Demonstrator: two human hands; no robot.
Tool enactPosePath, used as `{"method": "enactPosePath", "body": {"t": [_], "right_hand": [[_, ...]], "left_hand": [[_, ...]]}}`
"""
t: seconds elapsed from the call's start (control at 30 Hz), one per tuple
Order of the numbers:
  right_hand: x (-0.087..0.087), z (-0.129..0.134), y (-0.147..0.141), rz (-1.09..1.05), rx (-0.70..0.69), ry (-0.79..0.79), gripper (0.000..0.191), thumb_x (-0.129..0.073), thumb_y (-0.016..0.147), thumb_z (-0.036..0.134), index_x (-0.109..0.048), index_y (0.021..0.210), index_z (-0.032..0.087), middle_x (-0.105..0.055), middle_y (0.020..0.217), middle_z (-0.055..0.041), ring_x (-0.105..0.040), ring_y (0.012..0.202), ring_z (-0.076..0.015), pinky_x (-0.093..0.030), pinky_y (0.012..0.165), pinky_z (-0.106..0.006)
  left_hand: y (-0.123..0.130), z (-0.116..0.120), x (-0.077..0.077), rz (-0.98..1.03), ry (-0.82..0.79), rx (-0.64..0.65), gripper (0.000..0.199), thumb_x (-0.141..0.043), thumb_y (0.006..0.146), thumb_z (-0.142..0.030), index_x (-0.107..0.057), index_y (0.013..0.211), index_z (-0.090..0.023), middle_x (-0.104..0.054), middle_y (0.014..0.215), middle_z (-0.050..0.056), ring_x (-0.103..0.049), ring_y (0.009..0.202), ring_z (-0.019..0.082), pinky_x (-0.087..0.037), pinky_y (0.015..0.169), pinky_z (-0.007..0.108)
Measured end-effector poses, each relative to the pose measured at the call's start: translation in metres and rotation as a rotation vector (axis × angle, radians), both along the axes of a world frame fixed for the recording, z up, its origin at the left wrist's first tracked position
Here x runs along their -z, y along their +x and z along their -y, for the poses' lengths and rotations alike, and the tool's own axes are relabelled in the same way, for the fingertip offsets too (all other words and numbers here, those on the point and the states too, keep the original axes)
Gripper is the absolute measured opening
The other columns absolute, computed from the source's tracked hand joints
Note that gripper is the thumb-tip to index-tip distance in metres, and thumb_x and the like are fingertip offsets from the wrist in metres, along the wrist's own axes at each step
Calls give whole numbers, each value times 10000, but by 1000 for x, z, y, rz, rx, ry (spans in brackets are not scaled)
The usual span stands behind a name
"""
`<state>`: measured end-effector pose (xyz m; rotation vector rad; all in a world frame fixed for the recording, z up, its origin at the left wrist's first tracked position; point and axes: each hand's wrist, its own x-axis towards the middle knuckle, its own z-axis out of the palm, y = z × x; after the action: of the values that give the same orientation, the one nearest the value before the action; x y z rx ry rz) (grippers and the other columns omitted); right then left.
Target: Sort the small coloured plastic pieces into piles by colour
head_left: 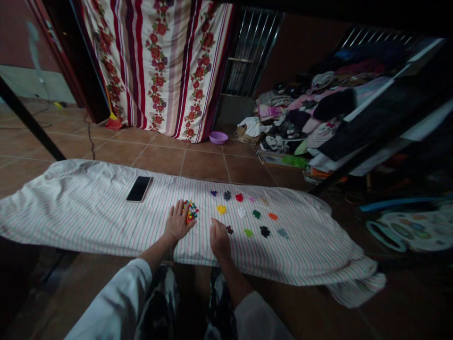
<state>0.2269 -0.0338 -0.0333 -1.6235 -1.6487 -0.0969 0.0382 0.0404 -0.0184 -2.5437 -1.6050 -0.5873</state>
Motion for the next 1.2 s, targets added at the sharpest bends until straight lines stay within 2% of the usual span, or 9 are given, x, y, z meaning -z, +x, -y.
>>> {"method": "enactPosePath", "body": {"t": [0.1,0.2,0.27,0.43,0.53,0.87,0.97,1.07,1.2], "right_hand": [[0,0,0,-2,-8,7,433,-254,1006,285,-625,1147,112,-685,1057,-151,-618,1001,-225,-502,892,-390],[-1,0,0,0,-23,14,424,-262,1006,279,-617,1159,107,-681,1077,-155,-617,1013,-226,-505,892,-390],[-1,1,0,1,-27,18,421,-264,1007,276,-616,1160,103,-682,1078,-155,-618,1016,-226,-506,894,-392],[-2,1,0,-4,-23,24,413,-269,1007,274,-621,1154,117,-688,1062,-146,-626,1004,-221,-512,891,-396],[-3,1,-1,-1,-25,18,410,-274,1008,270,-620,1151,103,-687,1066,-154,-623,1009,-226,-515,888,-396],[-5,2,-2,-1,-21,19,407,-271,1008,252,-623,1156,112,-687,1057,-147,-618,1015,-232,-509,901,-401],[-4,1,-2,3,-22,22,408,-278,1003,252,-628,1150,101,-689,1047,-155,-618,1007,-237,-515,893,-406],[-3,1,-2,-2,-12,34,409,-283,998,254,-635,1147,108,-690,1041,-155,-619,1000,-238,-519,886,-408],[-3,2,-3,-7,-9,33,402,-288,1000,253,-633,1159,122,-688,1048,-145,-618,1005,-228,-513,896,-400]], "left_hand": [[1,3,-4,39,67,99,740,-481,850,-619,-449,1407,-132,-350,1512,222,-289,1421,361,-313,1117,537],[8,10,-5,47,135,255,566,-473,878,-560,-519,1348,-247,-380,1522,120,-244,1446,324,-250,1151,544],[16,12,-4,34,153,292,482,-444,912,-480,-533,1330,-256,-433,1493,92,-272,1438,299,-236,1158,537],[25,10,2,69,134,129,456,-417,929,-383,-534,1328,-194,-448,1472,149,-382,1378,300,-257,1137,546],[21,12,6,73,126,87,460,-400,933,-353,-520,1345,-190,-449,1471,148,-391,1372,304,-272,1126,540],[-2,26,11,8,135,114,526,-371,953,-360,-385,1452,-195,-396,1506,137,-325,1413,300,-332,1106,488],[-7,31,13,49,161,100,588,-368,952,-390,-306,1483,-146,-355,1525,161,-249,1443,307,-310,1125,497],[-8,31,17,126,178,-39,690,-369,940,-463,-259,1484,-53,-295,1525,258,-191,1451,362,-305,1111,549],[-8,14,22,134,129,-98,785,-370,908,-583,-289,1467,-39,-356,1482,291,-286,1414,389,-319,1092,579]]}}
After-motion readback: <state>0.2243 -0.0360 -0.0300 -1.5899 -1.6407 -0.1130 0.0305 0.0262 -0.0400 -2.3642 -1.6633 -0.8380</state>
